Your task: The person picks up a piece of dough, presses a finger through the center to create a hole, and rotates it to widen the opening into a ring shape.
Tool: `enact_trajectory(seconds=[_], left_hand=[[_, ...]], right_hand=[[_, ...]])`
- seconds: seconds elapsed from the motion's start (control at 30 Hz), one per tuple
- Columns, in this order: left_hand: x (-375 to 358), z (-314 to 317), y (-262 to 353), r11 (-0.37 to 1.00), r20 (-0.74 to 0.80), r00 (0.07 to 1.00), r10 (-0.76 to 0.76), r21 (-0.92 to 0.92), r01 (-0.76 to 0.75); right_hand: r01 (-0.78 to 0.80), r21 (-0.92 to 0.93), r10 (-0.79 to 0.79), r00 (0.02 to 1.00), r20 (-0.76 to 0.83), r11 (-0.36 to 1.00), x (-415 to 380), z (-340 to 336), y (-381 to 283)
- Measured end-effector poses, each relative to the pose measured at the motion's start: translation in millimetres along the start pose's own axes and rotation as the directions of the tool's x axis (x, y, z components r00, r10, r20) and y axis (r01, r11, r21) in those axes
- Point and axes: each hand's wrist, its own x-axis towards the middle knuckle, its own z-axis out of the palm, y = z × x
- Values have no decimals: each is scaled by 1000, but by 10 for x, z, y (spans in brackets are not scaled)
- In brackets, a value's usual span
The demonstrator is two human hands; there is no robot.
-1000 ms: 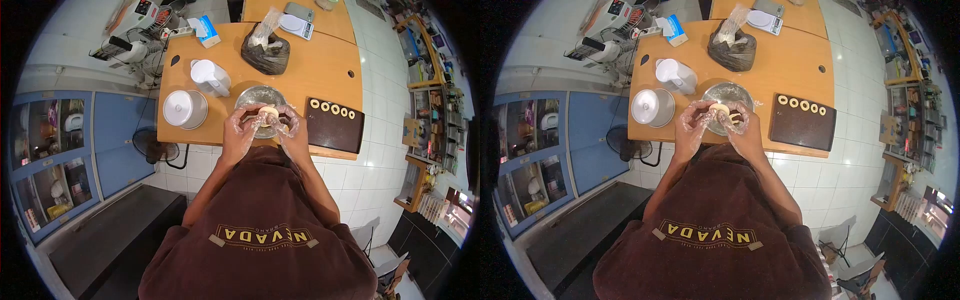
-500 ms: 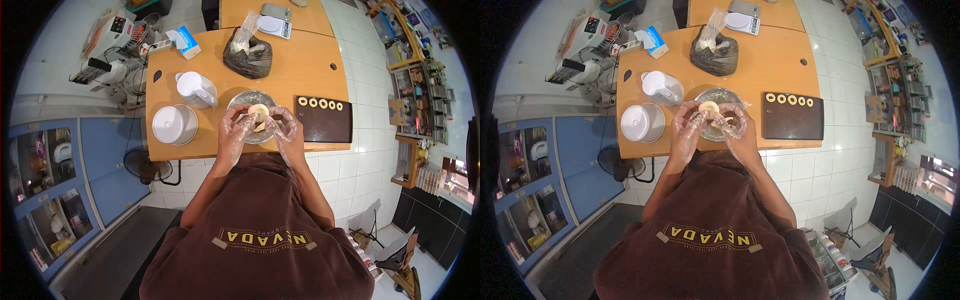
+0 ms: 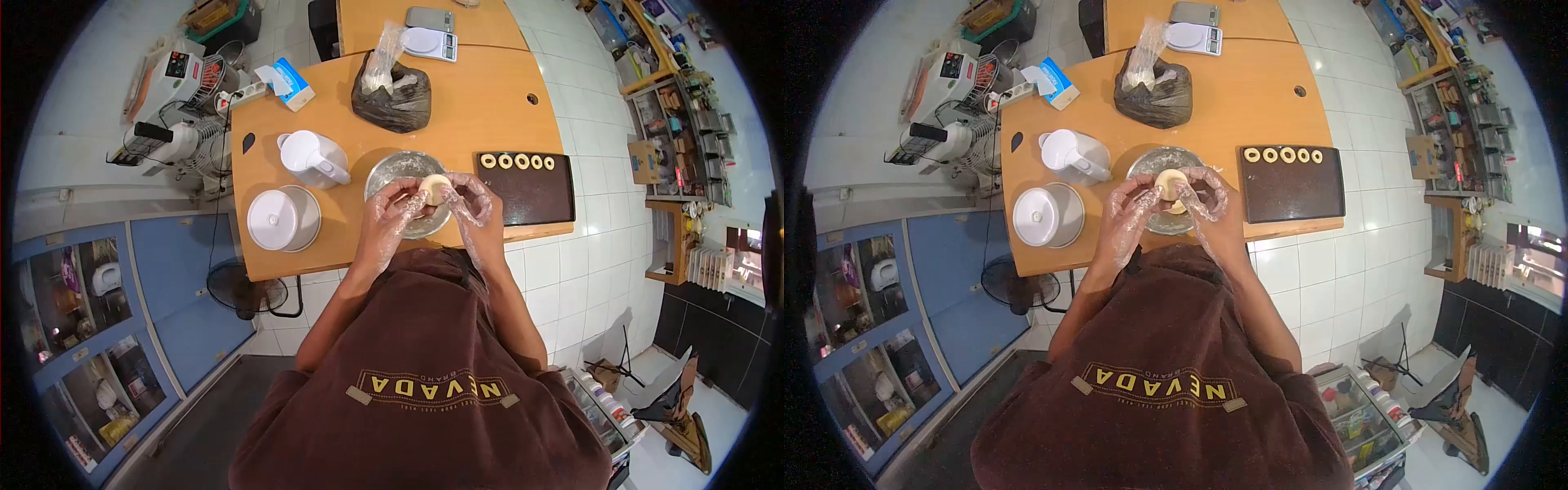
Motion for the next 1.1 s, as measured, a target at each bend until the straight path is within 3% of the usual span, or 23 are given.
enact_trajectory(seconds=[0.07,0.27,0.37,0.57,0.87,1.1], left_hand=[[1,81,26,997,-15,1000,24,-70,-25],[-21,48,60,978,13,999,45,202,-46],[-51,25,37,971,67,994,84,217,-96],[-12,-2,64,846,84,980,180,495,-198],[29,-95,108,835,179,966,188,489,-253],[17,-14,57,954,91,994,64,287,-88]], right_hand=[[-27,-51,29,999,38,998,2,-14,-26],[1,-125,9,996,85,992,21,-67,98],[59,-211,-36,993,114,976,36,-85,110],[107,-318,-73,990,118,942,23,-44,27],[106,-224,-77,988,132,969,15,13,34],[77,-212,-43,986,161,974,25,-42,66]])
